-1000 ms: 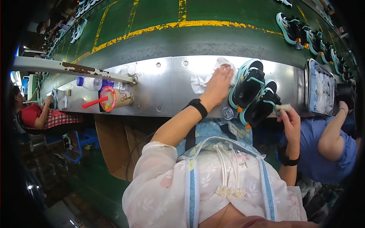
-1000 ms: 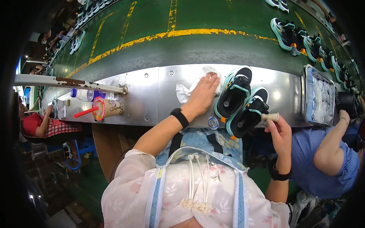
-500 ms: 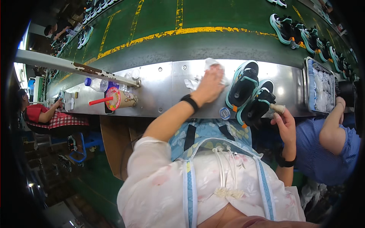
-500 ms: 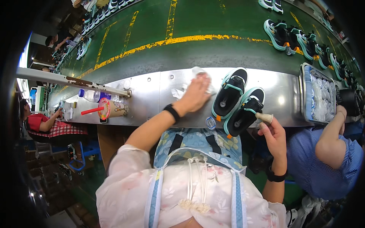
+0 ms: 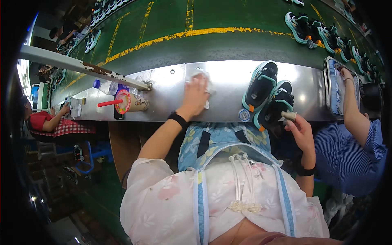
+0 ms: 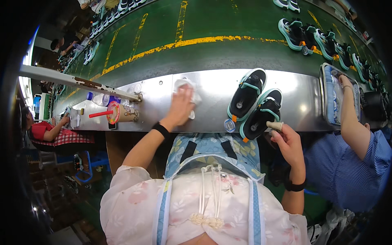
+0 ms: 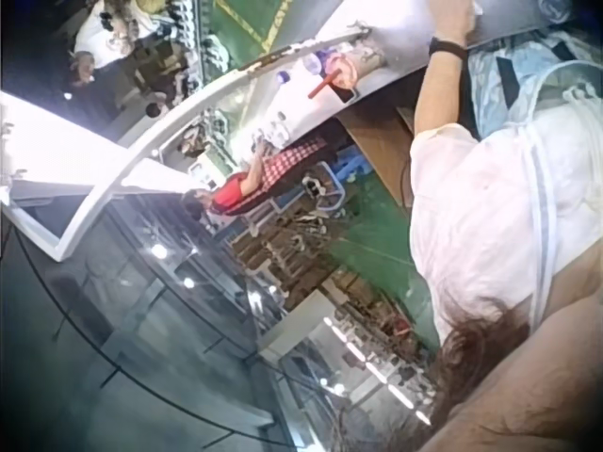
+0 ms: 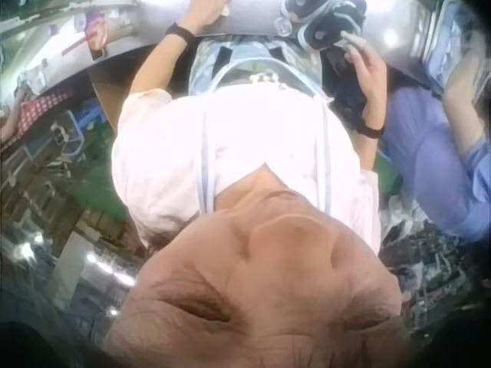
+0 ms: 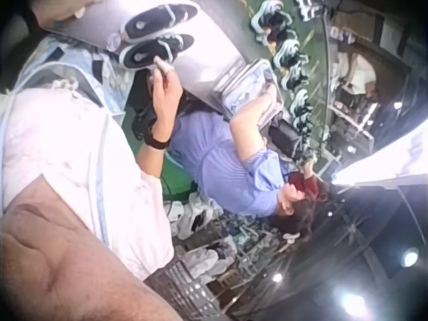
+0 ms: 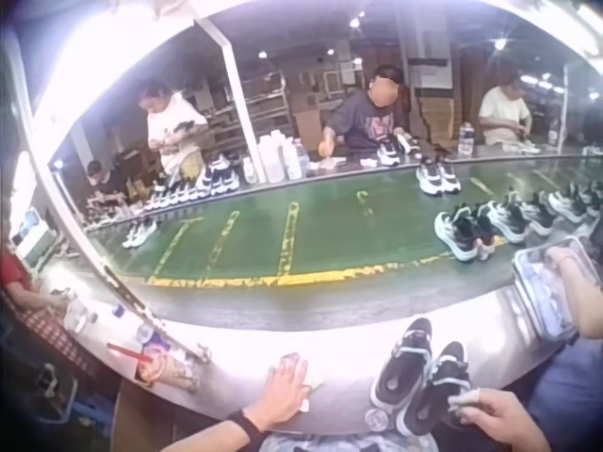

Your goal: Checking and cleaning finished shoes on an assembly line.

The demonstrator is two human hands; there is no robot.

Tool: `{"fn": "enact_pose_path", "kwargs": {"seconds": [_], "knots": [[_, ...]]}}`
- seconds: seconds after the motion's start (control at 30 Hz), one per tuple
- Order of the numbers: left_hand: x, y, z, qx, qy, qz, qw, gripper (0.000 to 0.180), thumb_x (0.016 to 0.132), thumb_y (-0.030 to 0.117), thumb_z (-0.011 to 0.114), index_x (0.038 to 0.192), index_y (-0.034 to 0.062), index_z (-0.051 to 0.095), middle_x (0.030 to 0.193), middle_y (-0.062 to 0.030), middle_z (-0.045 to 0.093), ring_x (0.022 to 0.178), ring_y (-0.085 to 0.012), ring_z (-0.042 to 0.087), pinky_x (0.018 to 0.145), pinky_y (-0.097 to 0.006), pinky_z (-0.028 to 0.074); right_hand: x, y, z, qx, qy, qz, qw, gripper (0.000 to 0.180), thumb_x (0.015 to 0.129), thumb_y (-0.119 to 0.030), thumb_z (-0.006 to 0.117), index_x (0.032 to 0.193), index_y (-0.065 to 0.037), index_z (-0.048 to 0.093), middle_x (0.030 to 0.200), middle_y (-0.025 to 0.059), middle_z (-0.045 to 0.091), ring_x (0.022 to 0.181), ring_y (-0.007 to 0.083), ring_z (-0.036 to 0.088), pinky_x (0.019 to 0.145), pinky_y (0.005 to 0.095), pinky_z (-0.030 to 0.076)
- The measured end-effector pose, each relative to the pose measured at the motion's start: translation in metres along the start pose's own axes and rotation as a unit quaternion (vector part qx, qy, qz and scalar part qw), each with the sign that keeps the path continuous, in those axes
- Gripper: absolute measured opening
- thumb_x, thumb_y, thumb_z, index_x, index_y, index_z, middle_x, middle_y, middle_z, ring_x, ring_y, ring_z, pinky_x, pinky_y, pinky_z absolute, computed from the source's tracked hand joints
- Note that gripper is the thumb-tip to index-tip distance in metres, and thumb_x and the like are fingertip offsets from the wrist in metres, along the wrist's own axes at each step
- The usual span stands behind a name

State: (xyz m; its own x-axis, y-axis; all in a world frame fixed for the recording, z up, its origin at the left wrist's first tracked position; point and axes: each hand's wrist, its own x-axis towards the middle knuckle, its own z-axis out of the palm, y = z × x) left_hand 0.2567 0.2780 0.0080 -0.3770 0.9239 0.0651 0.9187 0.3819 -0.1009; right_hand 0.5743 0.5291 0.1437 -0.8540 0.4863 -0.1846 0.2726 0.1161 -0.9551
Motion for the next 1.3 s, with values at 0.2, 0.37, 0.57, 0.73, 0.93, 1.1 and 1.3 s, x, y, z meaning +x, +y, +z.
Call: {"fn": "enact_pose_path", "kwargs": {"seconds": [0.2, 0.37, 0.57, 0.73, 0.93, 1.1, 1.3], "knots": [[0.029, 0.103, -0.034, -0.211, 0.06, 0.098, 0.971, 0.061, 0.092, 0.033, 0.049, 0.142, 0.0019, 0.032, 0.144, -0.0187, 0.034, 0.134, -0.0369, 0.032, 0.109, -0.058, 0.02, -0.006, -0.005, 0.006, -0.027, -0.021, 0.01, 0.999, 0.027, 0.091, -0.002, 0.057, 0.117, 0.0, 0.063, 0.096, 0.0012, 0.063, 0.078, 0.0056, 0.057, 0.072, 0.0203, 0.047], [-0.005, 0.024, -0.033, -0.068, -0.076, 0.014, 0.995, 0.064, 0.094, 0.035, 0.045, 0.146, 0.0029, 0.025, 0.151, -0.0171, 0.024, 0.139, -0.0384, 0.024, 0.109, -0.062, 0.019, -0.005, -0.002, 0.002, -0.019, -0.012, 0.02, 1.0, 0.027, 0.091, -0.003, 0.057, 0.117, -0.001, 0.063, 0.094, 0.0012, 0.062, 0.077, 0.0055, 0.056, 0.072, 0.0198, 0.047], [-0.017, -0.01, -0.006, -0.083, -0.009, -0.052, 0.995, 0.067, 0.092, 0.035, 0.048, 0.147, 0.0053, 0.024, 0.15, -0.0176, 0.026, 0.138, -0.0393, 0.025, 0.109, -0.062, 0.018, -0.002, -0.002, 0.008, -0.019, -0.026, 0.009, 0.999, 0.026, 0.092, -0.003, 0.057, 0.117, -0.001, 0.063, 0.091, -0.0003, 0.062, 0.076, 0.0047, 0.055, 0.071, 0.0195, 0.046], [0.08, 0.081, -0.026, -0.198, 0.017, 0.106, 0.974, 0.063, 0.091, 0.03, 0.051, 0.146, 0.0102, 0.028, 0.15, -0.0161, 0.027, 0.14, -0.0352, 0.024, 0.11, -0.062, 0.018, -0.005, -0.01, 0.013, -0.026, -0.035, 0.027, 0.999, 0.026, 0.092, -0.003, 0.056, 0.116, -0.001, 0.063, 0.089, -0.0009, 0.061, 0.075, 0.0043, 0.054, 0.07, 0.0191, 0.045], [0.107, 0.06, -0.021, -0.145, 0.019, 0.089, 0.985, 0.06, 0.091, 0.029, 0.049, 0.145, 0.0107, 0.031, 0.151, -0.015, 0.027, 0.14, -0.0334, 0.024, 0.108, -0.063, 0.021, -0.012, -0.003, 0.005, -0.021, -0.017, 0.044, 0.999, 0.025, 0.092, -0.003, 0.057, 0.116, 0.0, 0.063, 0.093, 0.0007, 0.061, 0.077, 0.0054, 0.056, 0.072, 0.02, 0.047], [0.031, -0.043, 0.005, -0.062, -0.005, -0.1, 0.993, 0.063, 0.093, 0.03, 0.045, 0.149, 0.0106, 0.024, 0.154, -0.0143, 0.021, 0.137, -0.0383, 0.027, 0.105, -0.066, 0.024, -0.008, -0.001, 0.003, -0.024, -0.016, 0.044, 0.999, 0.026, 0.092, -0.003, 0.057, 0.117, -0.001, 0.063, 0.093, 0.0007, 0.061, 0.078, 0.0056, 0.056, 0.073, 0.0201, 0.047], [-0.067, -0.086, 0.009, -0.03, -0.027, -0.203, 0.978, 0.064, 0.094, 0.034, 0.046, 0.149, 0.0103, 0.025, 0.156, -0.0112, 0.018, 0.139, -0.0383, 0.024, 0.106, -0.067, 0.019, -0.009, 0.0, 0.003, -0.039, -0.036, 0.038, 0.998, 0.028, 0.094, -0.005, 0.053, 0.12, 0.0, 0.061, 0.102, 0.003, 0.062, 0.08, 0.0073, 0.056, 0.074, 0.0213, 0.047]]}}
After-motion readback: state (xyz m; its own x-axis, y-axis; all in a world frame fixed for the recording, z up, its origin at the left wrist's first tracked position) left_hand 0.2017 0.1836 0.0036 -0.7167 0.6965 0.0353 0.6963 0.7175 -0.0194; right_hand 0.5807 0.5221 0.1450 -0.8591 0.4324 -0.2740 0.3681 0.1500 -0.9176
